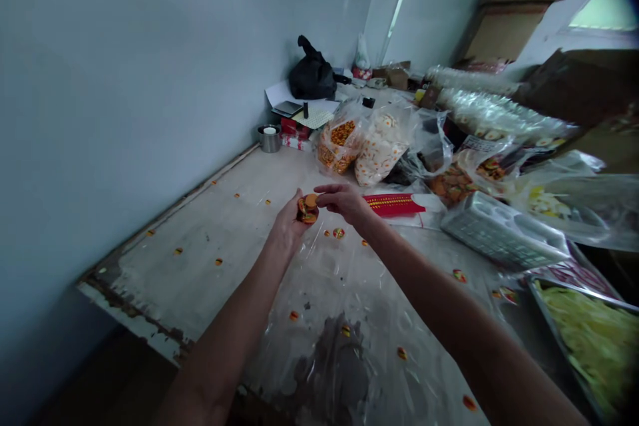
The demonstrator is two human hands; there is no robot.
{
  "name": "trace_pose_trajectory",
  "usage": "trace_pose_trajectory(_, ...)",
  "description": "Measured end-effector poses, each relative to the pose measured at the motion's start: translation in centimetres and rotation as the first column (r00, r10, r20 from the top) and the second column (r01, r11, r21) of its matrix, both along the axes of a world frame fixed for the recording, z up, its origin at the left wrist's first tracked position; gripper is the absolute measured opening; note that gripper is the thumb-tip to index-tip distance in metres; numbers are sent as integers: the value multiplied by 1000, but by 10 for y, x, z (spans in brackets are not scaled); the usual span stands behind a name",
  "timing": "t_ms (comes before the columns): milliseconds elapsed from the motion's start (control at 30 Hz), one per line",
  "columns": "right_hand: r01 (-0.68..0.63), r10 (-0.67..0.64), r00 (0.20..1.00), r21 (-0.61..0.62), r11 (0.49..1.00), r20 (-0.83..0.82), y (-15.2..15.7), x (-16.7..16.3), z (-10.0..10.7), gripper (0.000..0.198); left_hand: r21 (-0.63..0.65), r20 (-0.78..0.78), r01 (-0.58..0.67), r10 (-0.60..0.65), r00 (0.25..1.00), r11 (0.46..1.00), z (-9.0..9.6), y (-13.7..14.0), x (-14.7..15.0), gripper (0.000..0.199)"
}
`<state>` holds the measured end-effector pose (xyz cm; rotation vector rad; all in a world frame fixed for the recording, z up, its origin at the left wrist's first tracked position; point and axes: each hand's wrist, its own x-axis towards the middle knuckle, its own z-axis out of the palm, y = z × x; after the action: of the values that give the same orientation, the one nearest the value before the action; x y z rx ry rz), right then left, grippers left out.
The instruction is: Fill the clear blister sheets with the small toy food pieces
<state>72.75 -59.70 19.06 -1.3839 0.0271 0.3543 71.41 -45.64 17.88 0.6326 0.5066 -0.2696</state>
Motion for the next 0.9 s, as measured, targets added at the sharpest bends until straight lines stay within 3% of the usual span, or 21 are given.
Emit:
trace_pose_trajectory(100,27,-28,999,-22,999,-46,-2,-4,-3,21,-23,-43,-2,1,999,1000,6,3,-17,29)
trace_pose_trajectory(267,56,-57,998,-31,998,-41,-6,-15,-7,21,-31,-25,147,-148,989,989,8,11,-40,13)
trace_pose_trajectory(433,-128,131,991,-90,988,38,1,-22,1,14,55,-32,127,-125,992,990,8,16,-50,15)
trace_pose_trajectory(533,-170,180,981,-137,976,66,10,-16,4,14,95,-42,117,-113,993,989,11,26,-52,15)
trace_pose_trajectory(667,-23,74,982,-276,961,175,7,0,-1,19,122,-70,25,-17,997,992,15,60,-54,21)
trace_pose_trajectory(800,203,-27,915,-401,893,403,-19,6,-15,20,246,-25,-156,168,986,957,12,109,-63,24)
trace_pose_trajectory(900,274,-74,901,-428,861,428,-42,3,-27,26,257,-15,-217,229,973,942,7,133,-72,27)
